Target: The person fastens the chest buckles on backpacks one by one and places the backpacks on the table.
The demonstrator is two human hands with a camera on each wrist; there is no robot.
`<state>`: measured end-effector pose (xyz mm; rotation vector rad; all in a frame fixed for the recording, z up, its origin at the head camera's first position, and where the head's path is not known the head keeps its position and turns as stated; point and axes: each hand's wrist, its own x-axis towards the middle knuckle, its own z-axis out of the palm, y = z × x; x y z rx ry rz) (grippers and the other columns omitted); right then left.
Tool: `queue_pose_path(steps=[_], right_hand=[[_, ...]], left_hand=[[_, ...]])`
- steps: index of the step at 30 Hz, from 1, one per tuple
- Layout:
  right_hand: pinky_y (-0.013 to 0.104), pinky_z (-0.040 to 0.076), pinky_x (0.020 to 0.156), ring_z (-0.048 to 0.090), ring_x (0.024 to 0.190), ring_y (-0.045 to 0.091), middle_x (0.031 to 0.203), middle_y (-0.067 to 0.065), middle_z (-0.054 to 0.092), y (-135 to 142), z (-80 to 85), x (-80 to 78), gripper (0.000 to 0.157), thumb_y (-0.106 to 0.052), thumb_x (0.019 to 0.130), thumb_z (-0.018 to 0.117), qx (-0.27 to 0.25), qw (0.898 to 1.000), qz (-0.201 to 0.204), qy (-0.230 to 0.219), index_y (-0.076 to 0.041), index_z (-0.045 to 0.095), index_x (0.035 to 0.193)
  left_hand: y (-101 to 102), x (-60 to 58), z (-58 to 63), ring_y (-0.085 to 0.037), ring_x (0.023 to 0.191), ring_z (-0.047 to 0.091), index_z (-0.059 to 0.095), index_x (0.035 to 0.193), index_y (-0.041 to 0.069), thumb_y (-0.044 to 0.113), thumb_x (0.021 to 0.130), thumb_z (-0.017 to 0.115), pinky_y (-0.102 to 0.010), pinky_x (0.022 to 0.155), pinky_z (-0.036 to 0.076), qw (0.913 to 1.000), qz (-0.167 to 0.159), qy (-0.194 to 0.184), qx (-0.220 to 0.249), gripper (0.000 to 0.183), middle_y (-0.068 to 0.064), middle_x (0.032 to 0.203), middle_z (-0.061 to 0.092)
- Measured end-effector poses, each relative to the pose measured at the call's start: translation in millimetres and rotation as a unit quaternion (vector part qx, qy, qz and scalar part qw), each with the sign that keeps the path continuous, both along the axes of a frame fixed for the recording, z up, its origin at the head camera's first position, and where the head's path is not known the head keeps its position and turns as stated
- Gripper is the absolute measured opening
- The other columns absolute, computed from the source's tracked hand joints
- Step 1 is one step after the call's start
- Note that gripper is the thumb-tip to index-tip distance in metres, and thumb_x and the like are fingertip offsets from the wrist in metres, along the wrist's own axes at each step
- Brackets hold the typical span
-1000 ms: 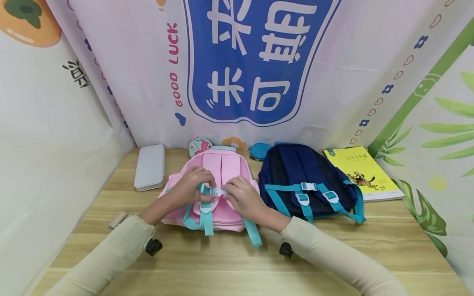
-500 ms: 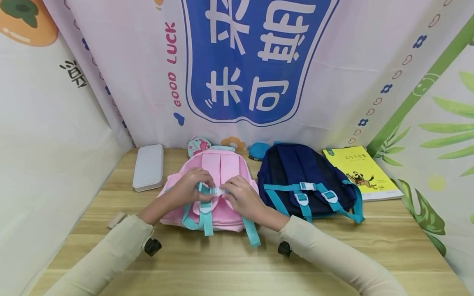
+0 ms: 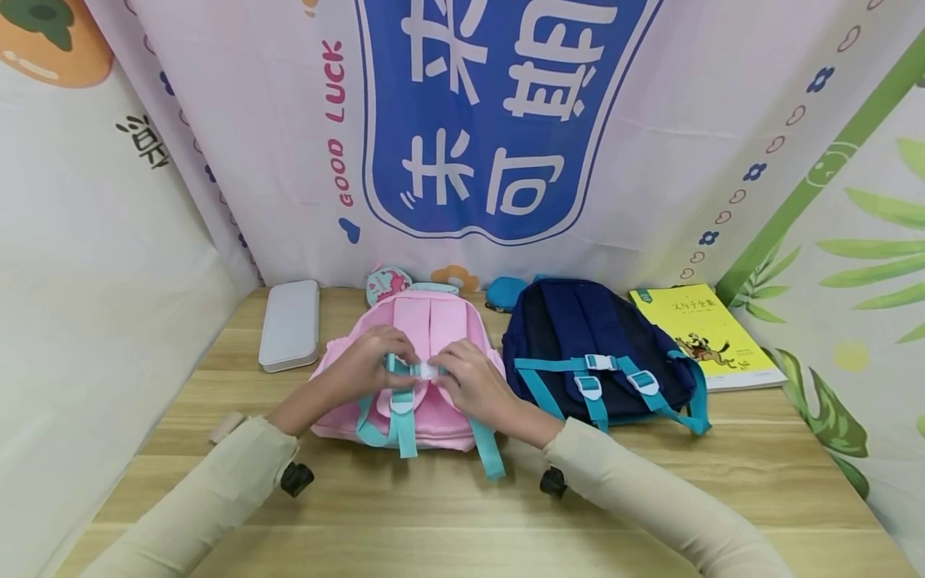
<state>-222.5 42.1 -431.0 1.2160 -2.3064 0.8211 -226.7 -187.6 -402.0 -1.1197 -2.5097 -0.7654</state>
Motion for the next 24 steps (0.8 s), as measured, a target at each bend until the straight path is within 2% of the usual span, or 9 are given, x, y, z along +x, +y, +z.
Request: queue_pose_path(steps=[6,12,17,20,24], right_hand=[[0.029,0.055,0.084,0.061,0.097,0.019,0.101,0.004,0.07,1.3,-0.8,0.4,0.017,-0.005,0.09,0.076,0.016,1.0,-0.005,-0.001,-0.005,0.076,0.107],[0.033,0.052,0.089,0.063,0.098,0.018,0.101,0.002,0.072,-1.1,-1.9,1.3,0.015,-0.011,0.09,0.078,0.042,0.999,-0.016,0.018,-0.009,0.077,0.105],[0.035,0.051,0.091,0.063,0.098,0.018,0.101,0.001,0.071,-2.0,-1.3,2.9,0.015,-0.015,0.091,0.077,0.057,0.998,-0.027,0.021,-0.012,0.078,0.106],[0.036,0.051,0.092,0.063,0.098,0.018,0.101,0.0,0.072,-2.5,-2.0,3.3,0.016,-0.017,0.091,0.077,0.059,0.997,-0.03,0.024,-0.012,0.078,0.106],[0.035,0.05,0.092,0.063,0.096,0.017,0.1,0.0,0.072,-2.6,-5.3,3.6,0.017,-0.02,0.091,0.078,0.062,0.997,-0.031,0.03,-0.013,0.078,0.106]], left_hand=[[-0.3,1.7,-1.0,-0.016,0.084,0.065,0.077,0.084,0.008,0.013,0.073,0.092,-0.035,0.081,0.054,0.9999,0.004,0.005,-0.011,0.019,0.001,0.086,0.072],[-0.8,3.9,-3.0,-0.015,0.084,0.065,0.078,0.084,0.01,0.015,0.071,0.093,-0.036,0.081,0.053,0.9999,0.007,0.007,-0.013,0.021,0.002,0.086,0.073],[-1.2,3.0,-5.4,-0.014,0.083,0.066,0.078,0.084,0.011,0.018,0.068,0.095,-0.037,0.083,0.052,0.9996,0.006,0.022,-0.014,0.024,0.002,0.085,0.073],[-1.8,3.2,-5.7,-0.015,0.086,0.066,0.078,0.084,0.012,0.019,0.068,0.095,-0.043,0.089,0.051,0.9993,0.009,0.031,-0.018,0.025,0.003,0.087,0.072],[-2.0,5.7,-4.6,-0.019,0.094,0.066,0.078,0.085,0.015,0.022,0.069,0.094,-0.051,0.098,0.047,0.9991,0.019,0.023,-0.031,0.024,0.003,0.091,0.072]])
